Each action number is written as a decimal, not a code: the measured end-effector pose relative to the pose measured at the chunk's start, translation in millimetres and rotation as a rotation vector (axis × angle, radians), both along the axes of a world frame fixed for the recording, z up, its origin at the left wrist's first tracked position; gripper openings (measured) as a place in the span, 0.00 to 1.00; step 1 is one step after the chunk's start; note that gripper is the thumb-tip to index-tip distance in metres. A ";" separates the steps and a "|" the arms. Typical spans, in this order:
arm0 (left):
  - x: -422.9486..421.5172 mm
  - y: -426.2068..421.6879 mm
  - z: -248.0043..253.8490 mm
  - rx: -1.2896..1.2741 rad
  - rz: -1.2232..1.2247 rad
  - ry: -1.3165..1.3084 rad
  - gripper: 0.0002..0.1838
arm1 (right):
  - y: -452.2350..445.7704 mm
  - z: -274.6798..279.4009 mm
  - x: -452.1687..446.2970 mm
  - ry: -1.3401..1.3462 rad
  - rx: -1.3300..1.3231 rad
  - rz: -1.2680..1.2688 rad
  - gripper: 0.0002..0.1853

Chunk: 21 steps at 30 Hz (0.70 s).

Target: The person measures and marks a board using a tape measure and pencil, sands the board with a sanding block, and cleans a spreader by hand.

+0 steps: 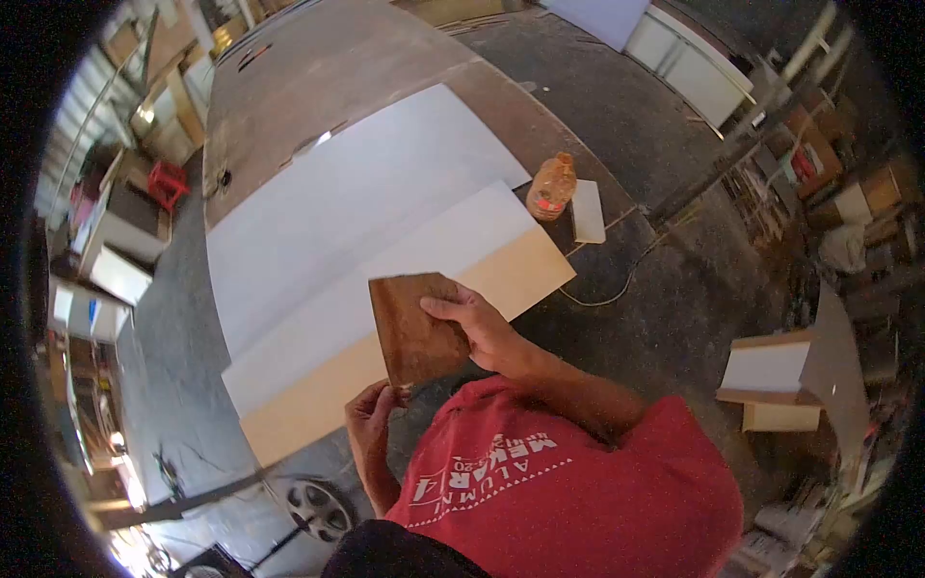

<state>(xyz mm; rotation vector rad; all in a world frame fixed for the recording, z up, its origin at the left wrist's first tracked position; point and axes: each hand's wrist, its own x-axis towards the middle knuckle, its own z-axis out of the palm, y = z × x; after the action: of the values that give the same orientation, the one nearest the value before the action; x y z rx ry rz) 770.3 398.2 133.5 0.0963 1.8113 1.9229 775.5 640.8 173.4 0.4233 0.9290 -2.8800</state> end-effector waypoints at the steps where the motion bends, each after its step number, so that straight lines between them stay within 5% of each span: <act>1: -5.9 6.7 1.0 -0.004 -0.029 0.012 0.10 | 5.6 8.1 7.6 0.012 -0.004 -0.029 0.22; 9: -41.4 76.3 26.3 -0.166 -0.218 0.314 0.11 | 62.6 -3.8 43.8 -0.076 -0.199 0.122 0.25; 15: -54.3 185.4 14.1 0.065 -0.106 0.280 0.21 | 163.7 -13.3 46.8 0.007 -0.124 0.182 0.25; 18: -72.0 281.4 -21.6 -0.023 -0.256 0.312 0.35 | 227.7 -21.5 66.4 0.024 -0.158 0.075 0.25; 21: -89.3 391.9 -69.8 -0.173 -0.313 0.530 0.62 | 298.3 -38.2 107.0 -0.049 -0.109 -0.028 0.26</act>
<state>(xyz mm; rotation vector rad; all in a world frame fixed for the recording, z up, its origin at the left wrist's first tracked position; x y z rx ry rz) 681.0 790.1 63.7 0.8469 2.1255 1.6045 882.5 939.1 135.2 0.4977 0.7598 -2.9140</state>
